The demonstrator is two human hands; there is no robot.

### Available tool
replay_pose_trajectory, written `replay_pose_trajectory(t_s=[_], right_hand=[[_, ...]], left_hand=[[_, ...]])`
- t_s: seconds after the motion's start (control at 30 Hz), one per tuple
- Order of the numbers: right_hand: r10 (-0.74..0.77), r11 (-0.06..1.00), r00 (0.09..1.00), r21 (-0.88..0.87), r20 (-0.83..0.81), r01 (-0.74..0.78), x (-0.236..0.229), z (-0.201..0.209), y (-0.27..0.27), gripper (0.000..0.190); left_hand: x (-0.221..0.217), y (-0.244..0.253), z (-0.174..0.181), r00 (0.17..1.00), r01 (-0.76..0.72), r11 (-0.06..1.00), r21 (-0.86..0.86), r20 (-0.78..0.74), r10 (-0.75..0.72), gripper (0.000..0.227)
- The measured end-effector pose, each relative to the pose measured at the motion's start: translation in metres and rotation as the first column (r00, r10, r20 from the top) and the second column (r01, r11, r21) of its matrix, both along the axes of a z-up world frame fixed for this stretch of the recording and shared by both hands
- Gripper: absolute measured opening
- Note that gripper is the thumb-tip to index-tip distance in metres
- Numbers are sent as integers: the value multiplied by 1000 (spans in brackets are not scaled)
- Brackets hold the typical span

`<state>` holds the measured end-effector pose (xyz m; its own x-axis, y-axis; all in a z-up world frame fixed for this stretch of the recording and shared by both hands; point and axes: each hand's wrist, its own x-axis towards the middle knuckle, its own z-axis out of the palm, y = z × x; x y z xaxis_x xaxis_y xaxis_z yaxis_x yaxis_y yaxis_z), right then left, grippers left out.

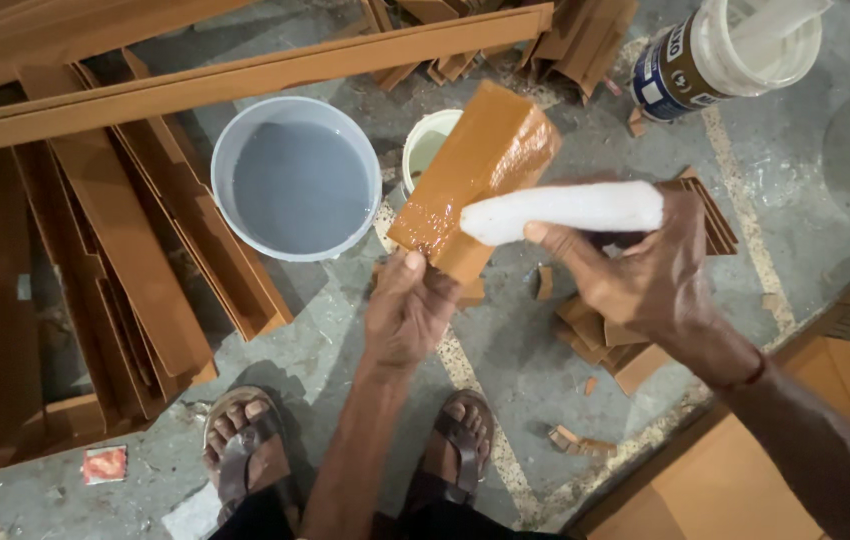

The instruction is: The person repeatedly applies a white adhesive from a tube onto small rectangular wooden pieces. They hold each piece in the left hand and squeeze the tube with the right hand to dispense glue, then place the treated pieces on the floor. The process is repeated for multiple pieces throughout the clip.

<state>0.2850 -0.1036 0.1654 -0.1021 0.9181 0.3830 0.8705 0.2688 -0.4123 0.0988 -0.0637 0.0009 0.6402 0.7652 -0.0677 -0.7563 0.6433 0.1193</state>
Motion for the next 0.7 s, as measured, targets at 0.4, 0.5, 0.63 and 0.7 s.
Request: replay_pose_trajectory(t_s=[0.4,0.5,0.63,0.7], right_hand=[[18,999,993,-40,120,-13,9,-23,-23,33],[-167,948,984,-285,-65,142,7,-3,-23,43],[-458,853,882,-336,-114,399,37,19,-11,43],[-485,862,866,-230,-118,452,55,11,0,43]], left_hand=[[7,-17,-18,975,-124,992,16,-181,125,21],[8,-12,-8,982,-155,988,10,-104,155,18],[7,-12,-8,984,-117,993,3,-134,116,18],[9,-16,-12,982,-104,995,8,-160,104,18]])
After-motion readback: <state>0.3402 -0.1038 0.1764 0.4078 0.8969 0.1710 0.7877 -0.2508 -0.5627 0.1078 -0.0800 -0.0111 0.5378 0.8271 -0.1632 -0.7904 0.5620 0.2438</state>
